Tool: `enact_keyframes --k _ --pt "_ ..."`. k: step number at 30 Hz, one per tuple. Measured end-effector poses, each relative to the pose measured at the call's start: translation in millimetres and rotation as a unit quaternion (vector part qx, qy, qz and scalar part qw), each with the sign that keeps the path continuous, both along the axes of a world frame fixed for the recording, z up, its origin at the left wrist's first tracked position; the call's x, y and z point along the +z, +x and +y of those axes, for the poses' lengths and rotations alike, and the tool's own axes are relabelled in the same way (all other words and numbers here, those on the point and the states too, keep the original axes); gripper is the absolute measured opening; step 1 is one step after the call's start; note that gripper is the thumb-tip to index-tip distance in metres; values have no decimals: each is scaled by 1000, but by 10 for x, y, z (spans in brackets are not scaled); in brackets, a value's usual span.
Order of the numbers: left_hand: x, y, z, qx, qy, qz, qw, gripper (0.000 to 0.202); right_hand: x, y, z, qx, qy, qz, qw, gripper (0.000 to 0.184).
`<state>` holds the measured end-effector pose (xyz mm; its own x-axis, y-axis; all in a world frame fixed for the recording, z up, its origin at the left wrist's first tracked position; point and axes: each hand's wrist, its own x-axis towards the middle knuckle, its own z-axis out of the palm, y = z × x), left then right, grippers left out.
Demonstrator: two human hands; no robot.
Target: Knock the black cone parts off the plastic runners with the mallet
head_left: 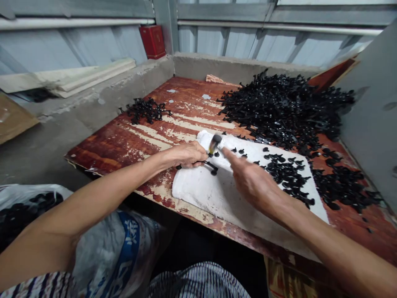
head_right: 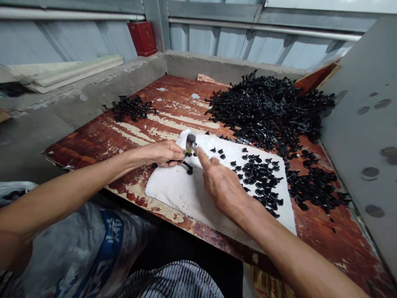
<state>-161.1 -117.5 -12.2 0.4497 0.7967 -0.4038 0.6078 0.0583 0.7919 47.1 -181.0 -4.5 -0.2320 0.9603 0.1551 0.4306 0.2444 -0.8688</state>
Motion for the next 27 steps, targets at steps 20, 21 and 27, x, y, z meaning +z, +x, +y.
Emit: enact_keyframes --k 20,21,27 --pt "1204 -400 940 325 382 230 834 52 90 1418 -73 -101 -150 539 822 30" --pt "1228 -297 1016 332 393 237 824 51 48 1513 -66 -107 -138 551 816 28" --pt "804 1028 1319 142 421 259 858 9 -92 1874 -6 -114 -106 583 797 25"
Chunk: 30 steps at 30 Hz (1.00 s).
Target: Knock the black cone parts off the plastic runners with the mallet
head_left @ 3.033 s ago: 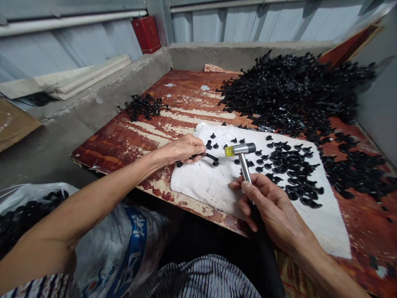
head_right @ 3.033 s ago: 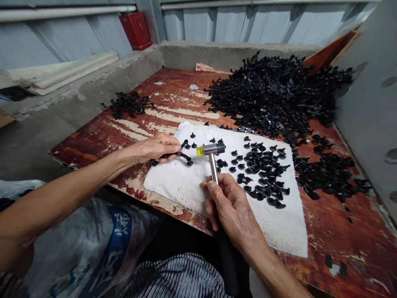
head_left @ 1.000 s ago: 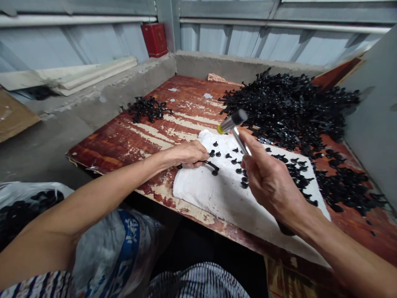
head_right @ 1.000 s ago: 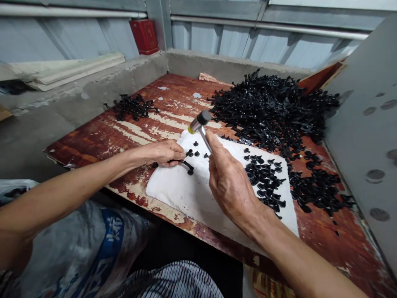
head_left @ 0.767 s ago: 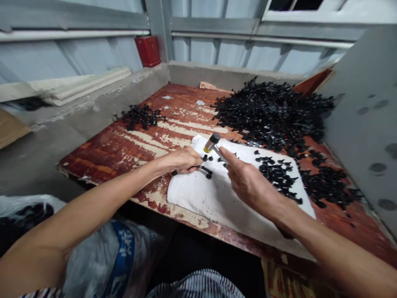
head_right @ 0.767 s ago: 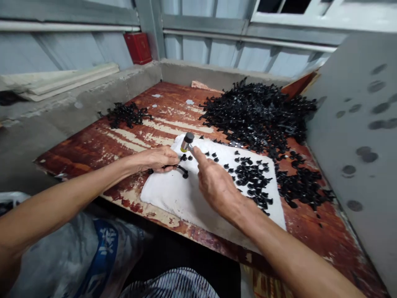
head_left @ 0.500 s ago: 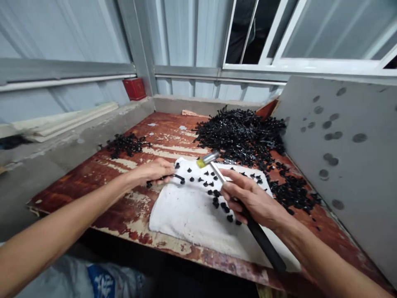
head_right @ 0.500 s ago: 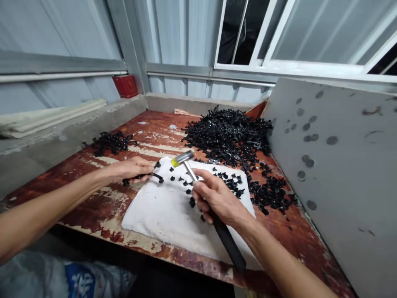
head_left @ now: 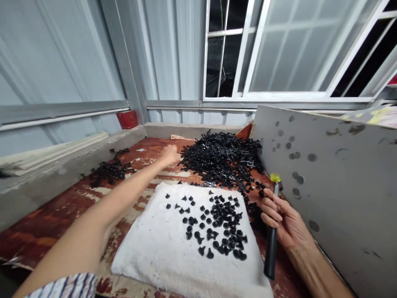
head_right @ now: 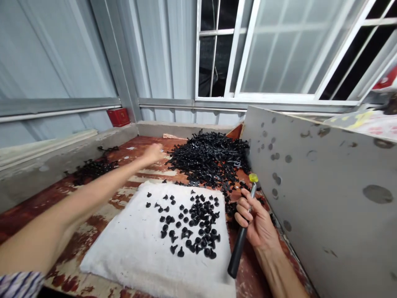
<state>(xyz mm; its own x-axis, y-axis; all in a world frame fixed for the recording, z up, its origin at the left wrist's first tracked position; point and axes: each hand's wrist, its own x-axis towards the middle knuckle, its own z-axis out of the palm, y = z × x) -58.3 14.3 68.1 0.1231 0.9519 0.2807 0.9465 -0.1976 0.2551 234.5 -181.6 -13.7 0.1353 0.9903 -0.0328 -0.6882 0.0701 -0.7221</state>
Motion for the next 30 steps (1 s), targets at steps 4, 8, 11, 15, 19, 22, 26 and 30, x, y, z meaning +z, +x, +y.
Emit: enact_keyframes --k 4,8,11,15,19,22,26,30 --pt "-333 958 41 -160 -26 63 985 53 -48 64 60 12 -3 0 1000 32" --pt "-455 1386 131 -207 -40 105 972 60 -91 69 81 23 -6 6 1000 36" --pt "-501 1395 221 -225 -34 123 966 50 -95 67 77 28 -4 15 999 36" --pt "-556 1242 188 -259 -3 138 956 44 -86 61 70 39 0 25 999 33" --pt "-564 1039 -1 -291 21 136 947 38 -80 57 60 56 0 28 998 31" --pt "-578 893 -149 -297 38 118 947 35 -79 55 54 66 0 26 997 29" --pt "-690 746 -298 -323 62 74 941 28 -93 43 49 79 -5 18 997 27" --pt "-770 666 -367 -344 97 -27 933 23 -105 29 42 88 -12 12 996 29"
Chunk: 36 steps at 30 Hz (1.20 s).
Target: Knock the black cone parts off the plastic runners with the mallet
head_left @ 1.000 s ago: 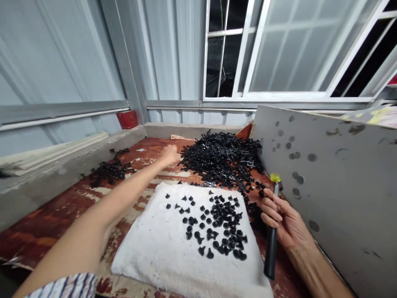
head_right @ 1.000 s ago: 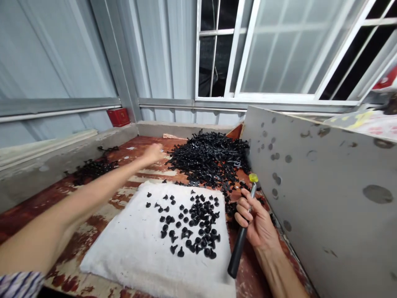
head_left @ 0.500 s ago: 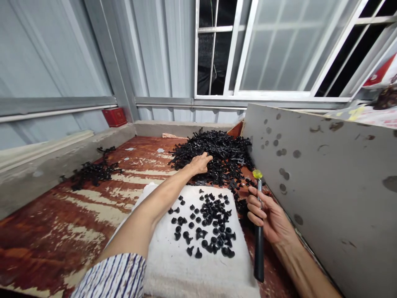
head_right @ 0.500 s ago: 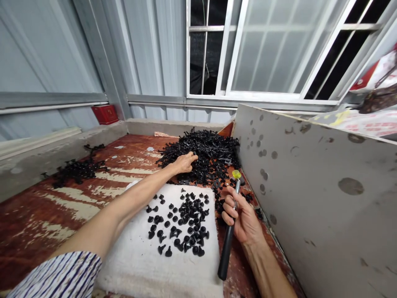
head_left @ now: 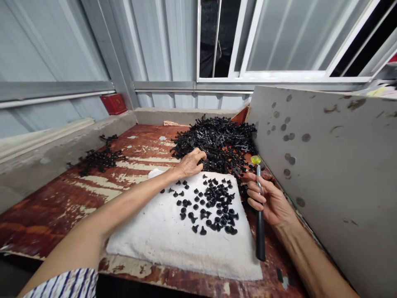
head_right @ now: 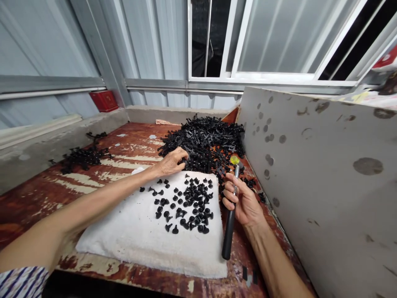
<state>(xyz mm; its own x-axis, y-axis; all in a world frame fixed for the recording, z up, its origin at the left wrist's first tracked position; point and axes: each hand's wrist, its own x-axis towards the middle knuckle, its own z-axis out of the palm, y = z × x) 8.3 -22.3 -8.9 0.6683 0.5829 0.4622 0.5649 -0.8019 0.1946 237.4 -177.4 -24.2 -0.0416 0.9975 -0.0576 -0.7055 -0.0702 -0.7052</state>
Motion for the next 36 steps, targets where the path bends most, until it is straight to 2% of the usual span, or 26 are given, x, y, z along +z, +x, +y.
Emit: enact_keyframes --k 3,6,9,12,17,21,24,27,30,34,36 --pt "68 -33 16 23 -14 -86 996 19 6 -4 -10 7 -2 1 1000 30" --pt "192 -59 55 57 -71 -173 981 11 15 -6 -19 18 -2 2 1000 27" --pt "281 -64 40 39 -119 -218 968 8 17 -10 -21 23 1 2 1000 27" --pt "326 -19 -86 30 -168 -240 956 8 16 -20 -18 17 5 1 1000 34" --pt "421 156 -494 7 -363 -284 888 16 29 -43 -28 4 4 -15 1000 39" --pt "478 282 -801 -44 -487 -202 848 17 76 -85 -85 16 4 -34 999 40" --pt "445 318 -933 -66 -525 -160 834 21 109 -132 -134 38 5 -54 998 37" --pt "372 300 -993 -53 -536 -221 813 22 121 -174 -155 51 8 -71 996 35" --pt "318 264 -1047 -19 -565 -299 769 24 111 -195 -153 39 15 -80 996 35" --pt "314 265 -1186 -20 -652 -319 687 25 95 -205 -151 8 29 -87 996 34" --pt "313 284 -1250 -28 -663 -320 676 25 94 -213 -156 2 34 -93 995 35"
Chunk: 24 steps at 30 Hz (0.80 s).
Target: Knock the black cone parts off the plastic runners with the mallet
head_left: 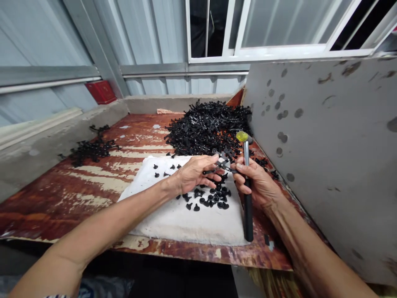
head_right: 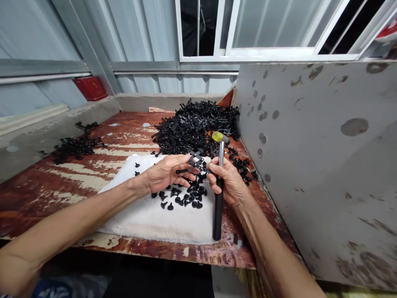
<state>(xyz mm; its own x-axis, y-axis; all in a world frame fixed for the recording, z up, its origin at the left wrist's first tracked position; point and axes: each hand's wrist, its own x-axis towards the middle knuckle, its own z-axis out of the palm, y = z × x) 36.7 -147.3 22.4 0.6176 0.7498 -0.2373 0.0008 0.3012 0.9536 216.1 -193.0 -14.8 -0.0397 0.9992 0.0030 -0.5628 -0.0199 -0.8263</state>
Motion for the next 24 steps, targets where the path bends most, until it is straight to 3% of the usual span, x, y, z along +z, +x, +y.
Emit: enact_keyframes --k 3,6,8,12,16,20,24 --pt "-29 15 -17 2 76 41 996 26 9 -20 -14 12 1 -13 1000 36" --pt "-69 -2 39 27 207 97 973 30 21 -47 -30 35 1 -24 999 37" --pt "-78 -13 65 32 242 104 964 31 26 -67 -41 49 4 -31 998 37" --pt "-44 -3 12 25 188 62 980 23 28 -107 -70 77 5 -47 996 35" --pt "14 -110 -70 60 149 50 986 18 37 -120 -113 98 -11 -55 994 34" --pt "20 -517 -136 69 126 77 987 16 54 -90 -119 94 -27 -54 994 32" --pt "-70 -988 -289 57 66 111 990 24 32 -81 -97 91 -50 -66 992 31"
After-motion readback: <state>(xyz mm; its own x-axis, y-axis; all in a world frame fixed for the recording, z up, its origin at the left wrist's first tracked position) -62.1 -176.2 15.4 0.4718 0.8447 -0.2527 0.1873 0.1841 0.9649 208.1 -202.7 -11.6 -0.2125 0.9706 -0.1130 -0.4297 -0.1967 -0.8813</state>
